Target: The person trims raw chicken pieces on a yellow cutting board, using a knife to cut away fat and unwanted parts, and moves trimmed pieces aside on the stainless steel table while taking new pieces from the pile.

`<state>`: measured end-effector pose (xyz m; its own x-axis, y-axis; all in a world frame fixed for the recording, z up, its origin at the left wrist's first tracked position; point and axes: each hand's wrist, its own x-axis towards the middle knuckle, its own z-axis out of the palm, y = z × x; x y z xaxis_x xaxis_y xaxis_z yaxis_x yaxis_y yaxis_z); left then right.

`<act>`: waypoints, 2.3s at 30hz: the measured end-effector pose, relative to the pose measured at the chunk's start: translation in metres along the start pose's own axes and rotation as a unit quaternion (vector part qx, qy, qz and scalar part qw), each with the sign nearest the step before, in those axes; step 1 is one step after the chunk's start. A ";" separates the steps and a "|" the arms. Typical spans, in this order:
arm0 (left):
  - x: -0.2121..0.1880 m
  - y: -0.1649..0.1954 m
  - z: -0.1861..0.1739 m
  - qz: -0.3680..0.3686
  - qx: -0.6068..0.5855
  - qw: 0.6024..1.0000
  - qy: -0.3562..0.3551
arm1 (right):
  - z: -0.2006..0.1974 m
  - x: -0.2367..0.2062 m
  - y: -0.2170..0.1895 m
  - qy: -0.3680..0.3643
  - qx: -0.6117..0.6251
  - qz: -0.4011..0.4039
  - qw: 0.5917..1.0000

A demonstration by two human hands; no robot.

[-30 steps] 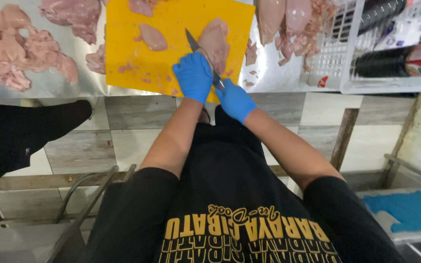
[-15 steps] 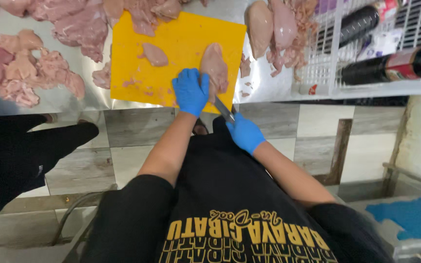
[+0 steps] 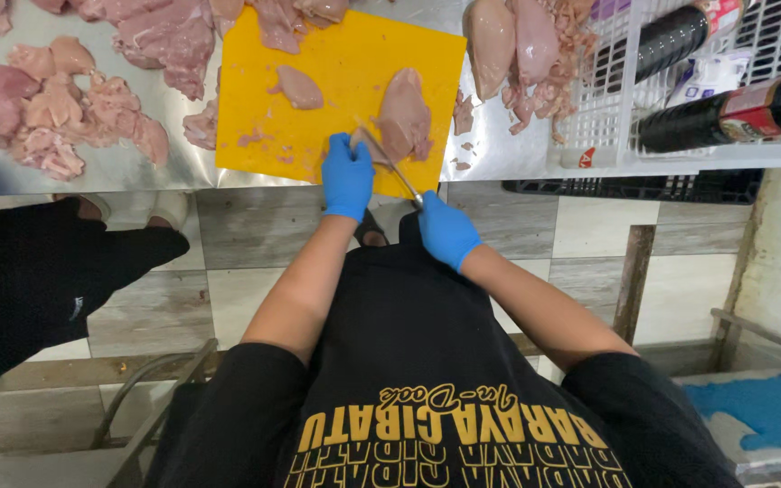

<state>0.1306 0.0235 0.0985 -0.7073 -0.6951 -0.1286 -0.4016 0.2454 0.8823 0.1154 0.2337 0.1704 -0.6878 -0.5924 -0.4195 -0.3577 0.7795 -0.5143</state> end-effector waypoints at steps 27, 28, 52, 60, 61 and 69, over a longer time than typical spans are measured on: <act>-0.004 -0.020 -0.030 -0.153 -0.371 0.908 -0.119 | -0.003 -0.030 0.019 0.029 0.037 0.035 0.998; 0.008 -0.011 -0.037 -0.144 -0.438 0.879 -0.124 | -0.001 -0.029 0.026 0.019 0.043 0.046 0.998; 0.142 0.086 -0.007 0.067 -0.279 0.953 -0.095 | -0.006 -0.052 0.080 0.089 0.107 0.148 0.979; 0.070 0.091 0.036 0.016 0.259 0.958 -0.122 | -0.007 -0.045 0.082 0.170 0.166 0.124 0.963; 0.061 0.088 0.039 0.054 0.261 0.956 -0.126 | -0.006 -0.044 0.081 0.172 0.156 0.090 0.969; 0.040 0.064 0.065 0.152 0.129 0.960 -0.197 | -0.017 -0.036 0.066 0.054 0.390 0.229 0.891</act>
<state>0.0383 0.0553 0.1200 -0.9593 -0.2678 -0.0895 -0.2370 0.5913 0.7708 0.1054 0.3102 0.1640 -0.7211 -0.1933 -0.6653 0.4932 0.5313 -0.6889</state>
